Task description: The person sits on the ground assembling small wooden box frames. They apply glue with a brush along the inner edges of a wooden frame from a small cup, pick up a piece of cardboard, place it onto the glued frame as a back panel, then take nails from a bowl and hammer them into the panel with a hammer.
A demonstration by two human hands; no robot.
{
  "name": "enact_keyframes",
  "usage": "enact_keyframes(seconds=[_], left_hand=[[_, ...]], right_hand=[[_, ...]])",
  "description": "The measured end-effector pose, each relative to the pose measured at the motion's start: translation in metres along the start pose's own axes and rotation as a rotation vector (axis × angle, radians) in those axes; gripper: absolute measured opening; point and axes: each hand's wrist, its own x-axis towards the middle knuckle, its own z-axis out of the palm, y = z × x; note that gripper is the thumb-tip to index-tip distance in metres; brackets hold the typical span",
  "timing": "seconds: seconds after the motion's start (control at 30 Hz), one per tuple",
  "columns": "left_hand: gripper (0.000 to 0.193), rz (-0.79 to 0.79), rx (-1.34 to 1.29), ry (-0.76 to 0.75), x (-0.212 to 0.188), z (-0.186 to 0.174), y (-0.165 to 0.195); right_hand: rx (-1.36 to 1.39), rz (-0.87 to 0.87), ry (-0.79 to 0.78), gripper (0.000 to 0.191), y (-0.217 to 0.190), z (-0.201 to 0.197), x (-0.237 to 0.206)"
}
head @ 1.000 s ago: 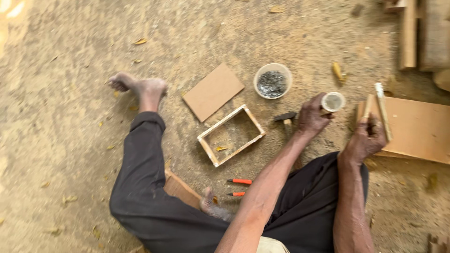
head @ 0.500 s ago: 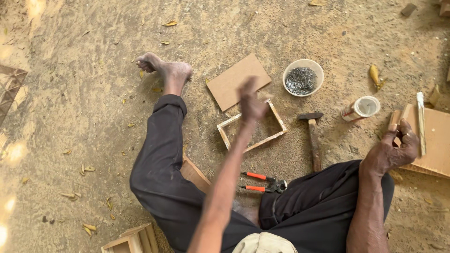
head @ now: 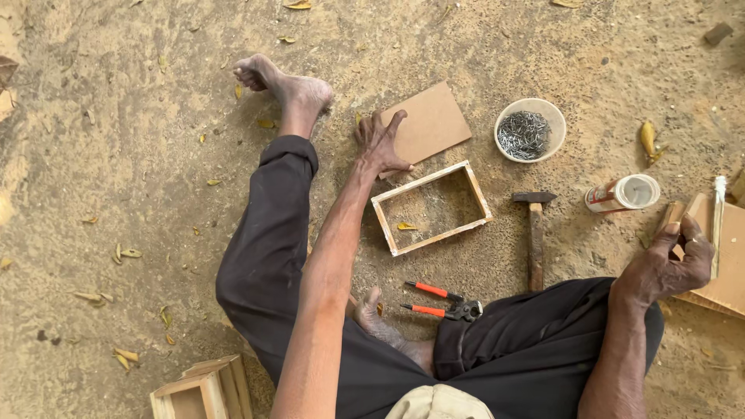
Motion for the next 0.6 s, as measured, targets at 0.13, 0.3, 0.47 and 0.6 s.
enact_keyframes(seconds=[0.13,0.3,0.47,0.6], left_hand=[[0.117,-0.007,0.098,-0.028,-0.024,-0.011,-0.005],[0.106,0.006,-0.097,0.104,-0.060,-0.008,-0.022],[0.111,-0.051,-0.280,0.128,-0.105,0.001,-0.030],[0.117,0.055,-0.362,0.240,-0.136,0.007,-0.022]], right_hand=[[-0.108,-0.124,0.031,0.008,-0.001,-0.001,-0.002],[-0.134,-0.008,-0.059,0.007,-0.005,-0.006,-0.015],[-0.128,-0.141,-0.212,0.004,-0.028,0.003,-0.030],[-0.024,-0.083,-0.360,0.009,-0.060,0.019,-0.047]])
